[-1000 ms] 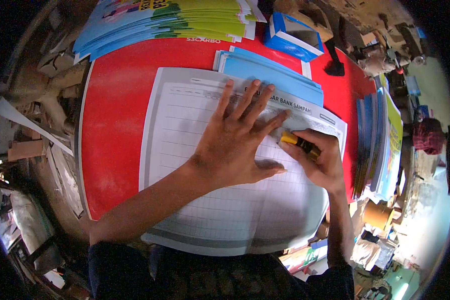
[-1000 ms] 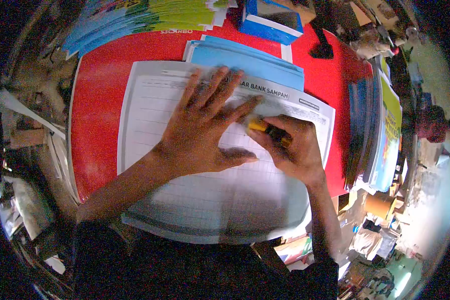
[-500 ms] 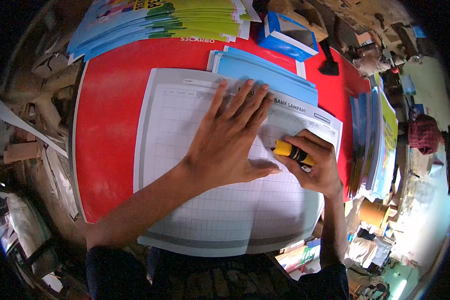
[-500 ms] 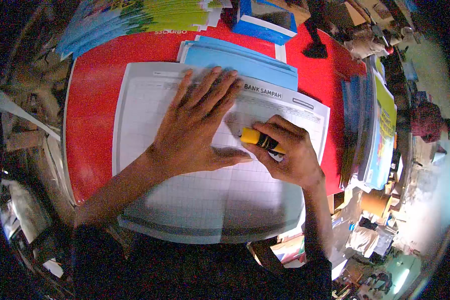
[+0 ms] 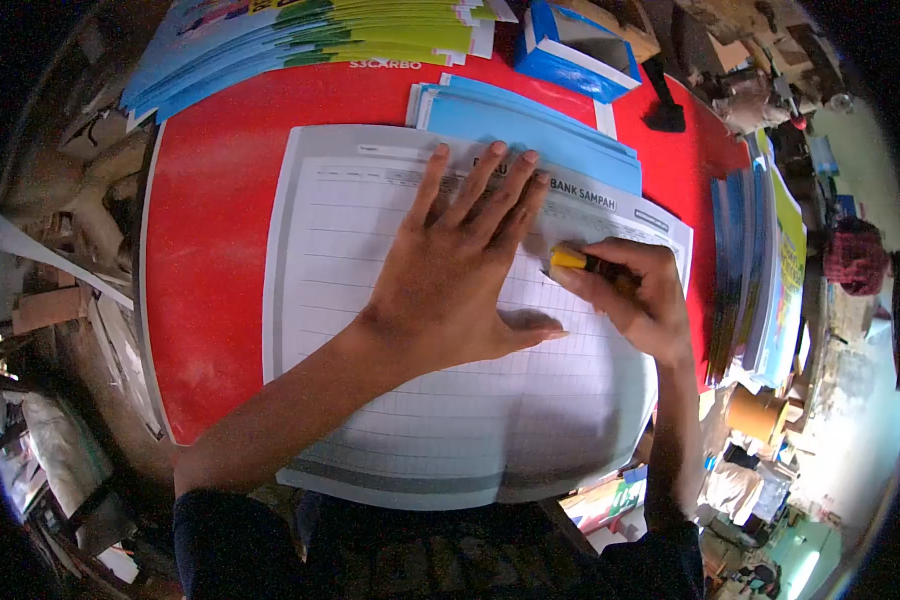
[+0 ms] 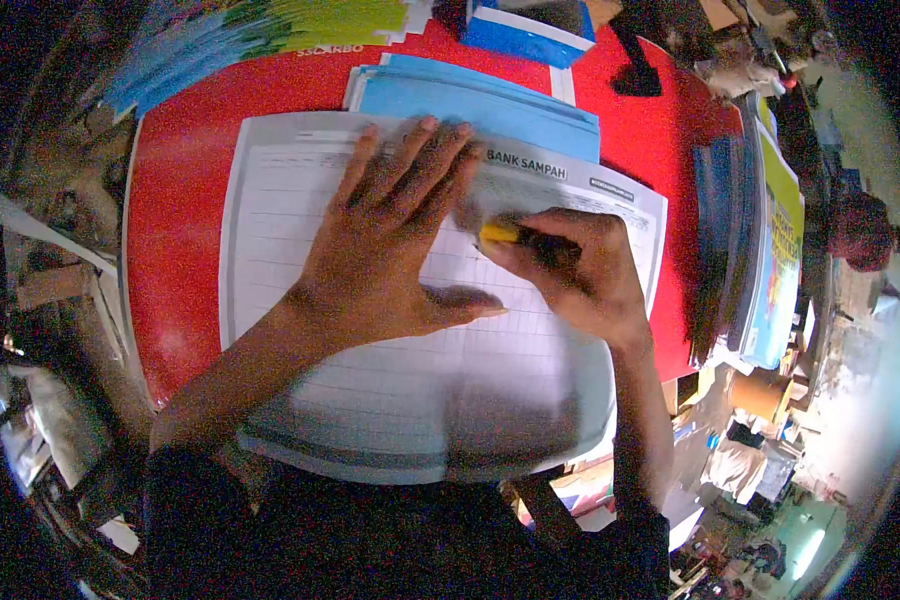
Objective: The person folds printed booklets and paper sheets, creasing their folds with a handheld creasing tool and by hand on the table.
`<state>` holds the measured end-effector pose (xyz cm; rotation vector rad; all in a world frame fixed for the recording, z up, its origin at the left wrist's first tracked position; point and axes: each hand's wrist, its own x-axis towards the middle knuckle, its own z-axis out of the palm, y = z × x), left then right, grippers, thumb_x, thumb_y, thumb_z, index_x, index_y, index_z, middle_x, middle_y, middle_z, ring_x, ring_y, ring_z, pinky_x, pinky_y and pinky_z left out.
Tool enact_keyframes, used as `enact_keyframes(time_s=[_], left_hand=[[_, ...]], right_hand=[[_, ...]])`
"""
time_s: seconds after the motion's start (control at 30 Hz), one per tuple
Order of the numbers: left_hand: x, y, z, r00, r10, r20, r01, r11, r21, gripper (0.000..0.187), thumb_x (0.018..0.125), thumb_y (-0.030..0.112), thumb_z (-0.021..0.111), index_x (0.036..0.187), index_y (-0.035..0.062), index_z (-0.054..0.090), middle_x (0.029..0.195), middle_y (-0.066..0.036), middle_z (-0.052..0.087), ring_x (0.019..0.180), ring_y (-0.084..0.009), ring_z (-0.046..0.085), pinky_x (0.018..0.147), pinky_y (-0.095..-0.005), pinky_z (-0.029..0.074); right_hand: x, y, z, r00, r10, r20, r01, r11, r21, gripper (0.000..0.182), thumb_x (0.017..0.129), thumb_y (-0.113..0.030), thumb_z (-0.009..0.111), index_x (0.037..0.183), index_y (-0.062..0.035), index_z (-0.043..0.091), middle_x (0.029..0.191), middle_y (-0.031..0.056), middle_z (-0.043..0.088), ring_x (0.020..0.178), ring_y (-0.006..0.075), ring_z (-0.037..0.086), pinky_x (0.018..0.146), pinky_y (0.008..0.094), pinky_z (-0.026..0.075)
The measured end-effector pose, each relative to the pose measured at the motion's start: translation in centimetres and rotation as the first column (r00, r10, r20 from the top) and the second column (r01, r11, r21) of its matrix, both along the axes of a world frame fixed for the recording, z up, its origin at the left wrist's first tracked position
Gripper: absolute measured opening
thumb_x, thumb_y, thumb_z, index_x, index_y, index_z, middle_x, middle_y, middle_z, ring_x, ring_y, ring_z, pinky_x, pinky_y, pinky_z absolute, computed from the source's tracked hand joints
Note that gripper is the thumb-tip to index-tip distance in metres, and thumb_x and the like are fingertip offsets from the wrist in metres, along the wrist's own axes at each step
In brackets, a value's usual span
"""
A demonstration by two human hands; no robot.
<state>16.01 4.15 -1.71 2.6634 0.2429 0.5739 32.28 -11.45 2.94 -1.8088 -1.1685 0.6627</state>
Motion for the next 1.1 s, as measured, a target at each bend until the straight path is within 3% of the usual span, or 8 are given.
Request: enact_keyframes(time_s=[0.1, 0.23, 0.27, 0.33, 0.37, 0.73, 0.8, 1.1], left_hand=[[0.2, 0.0, 0.0, 1.0, 0.002, 0.015, -0.002, 1.0, 0.022, 0.119, 0.073, 0.08, 0.069, 0.153, -0.0034, 0.04, 0.162, -0.02, 0.036, 0.154, -0.037, 0.027, 0.126, -0.0602, 0.012], [0.2, 0.1, 0.1, 0.999, 0.006, 0.043, -0.008, 0.999, 0.034, 0.118, 0.074, 0.081, 0.068, 0.152, -0.0042, 0.041, 0.161, -0.021, 0.037, 0.153, -0.0373, 0.028, 0.126, -0.0602, 0.013], [0.2, 0.1, 0.2, 0.999, 0.01, 0.03, -0.012, 0.999, 0.053, 0.118, 0.074, 0.082, 0.067, 0.151, -0.0042, 0.041, 0.161, -0.021, 0.037, 0.153, -0.0376, 0.029, 0.126, -0.0603, 0.013], [0.3, 0.2, 0.0, 0.999, 0.026, 0.033, -0.028, 0.997, 0.067, 0.119, 0.074, 0.083, 0.066, 0.151, -0.0042, 0.041, 0.161, -0.021, 0.037, 0.152, -0.0379, 0.029, 0.126, -0.0603, 0.013], [0.3, 0.1, -0.1, 0.999, 0.022, 0.038, -0.024, 0.998, 0.058, 0.119, 0.074, 0.083, 0.065, 0.151, -0.0042, 0.041, 0.161, -0.021, 0.037, 0.152, -0.0382, 0.029, 0.126, -0.0604, 0.012], [0.1, 0.1, -0.5, 0.999, 0.026, 0.039, -0.027, 0.999, 0.035, 0.122, 0.073, 0.086, 0.063, 0.152, -0.0039, 0.041, 0.162, -0.021, 0.035, 0.153, -0.0379, 0.027, 0.126, -0.0607, 0.012], [0.2, 0.1, -0.9, 0.999, 0.008, 0.04, -0.009, 1.0, 0.018, 0.122, 0.074, 0.086, 0.062, 0.151, -0.0058, 0.041, 0.162, -0.022, 0.034, 0.155, -0.0374, 0.022, 0.127, -0.0616, 0.004], [0.1, 0.0, -0.4, 0.999, 0.021, 0.026, -0.022, 1.0, 0.012, 0.122, 0.071, 0.082, 0.068, 0.154, -0.0021, 0.037, 0.163, -0.019, 0.034, 0.154, -0.0372, 0.025, 0.126, -0.0604, 0.01]], right_hand=[[0.2, 0.9, 1.9, 0.997, -0.067, 0.032, 0.074, 0.941, -0.331, 0.022, 0.091, -0.021, 0.08, 0.091, 0.0012, 0.079, 0.069, 0.0081, 0.071, 0.066, 0.0089, 0.065, 0.061, 0.0284, 0.053], [1.0, 1.6, 2.8, 0.985, -0.163, -0.054, 0.099, 0.799, -0.594, 0.025, 0.087, -0.022, 0.084, 0.093, 0.001, 0.077, 0.072, 0.0067, 0.07, 0.064, 0.0101, 0.063, 0.06, 0.0276, 0.052], [1.0, 1.2, 2.3, 0.986, -0.161, -0.042, 0.106, 0.804, -0.585, 0.025, 0.087, -0.022, 0.084, 0.093, 0.001, 0.077, 0.072, 0.0067, 0.07, 0.064, 0.0101, 0.063, 0.06, 0.0276, 0.052], [0.9, -0.3, 0.6, 0.954, 0.089, 0.287, -0.077, 0.996, -0.051, 0.027, 0.082, -0.016, 0.087, 0.101, 0.0004, 0.076, 0.084, 0.0103, 0.072, 0.072, 0.0132, 0.068, 0.064, 0.0286, 0.054], [0.9, -0.6, 0.8, 0.9, 0.136, 0.414, -0.136, 0.99, -0.029, 0.035, 0.078, -0.009, 0.088, 0.109, 0.0002, 0.074, 0.092, 0.0134, 0.072, 0.08, 0.0192, 0.071, 0.069, 0.0309, 0.056], [1.0, -1.1, 0.2, 0.881, 0.161, 0.445, -0.19, 0.981, 0.022, 0.042, 0.073, -0.001, 0.086, 0.112, -0.0013, 0.073, 0.095, 0.0137, 0.074, 0.081, 0.0256, 0.073, 0.072, 0.0337, 0.058], [0.9, -1.3, 0.5, 0.86, 0.197, 0.471, -0.229, 0.973, 0.011, 0.041, 0.071, -0.001, 0.085, 0.111, -0.0022, 0.073, 0.094, 0.0129, 0.073, 0.08, 0.0253, 0.072, 0.071, 0.0337, 0.058], [0.7, -0.3, 1.0, 0.838, 0.262, 0.479, -0.269, 0.962, -0.055, 0.039, 0.072, -0.002, 0.085, 0.108, -0.0001, 0.073, 0.093, 0.0122, 0.07, 0.076, 0.0232, 0.07, 0.067, 0.0324, 0.057]])
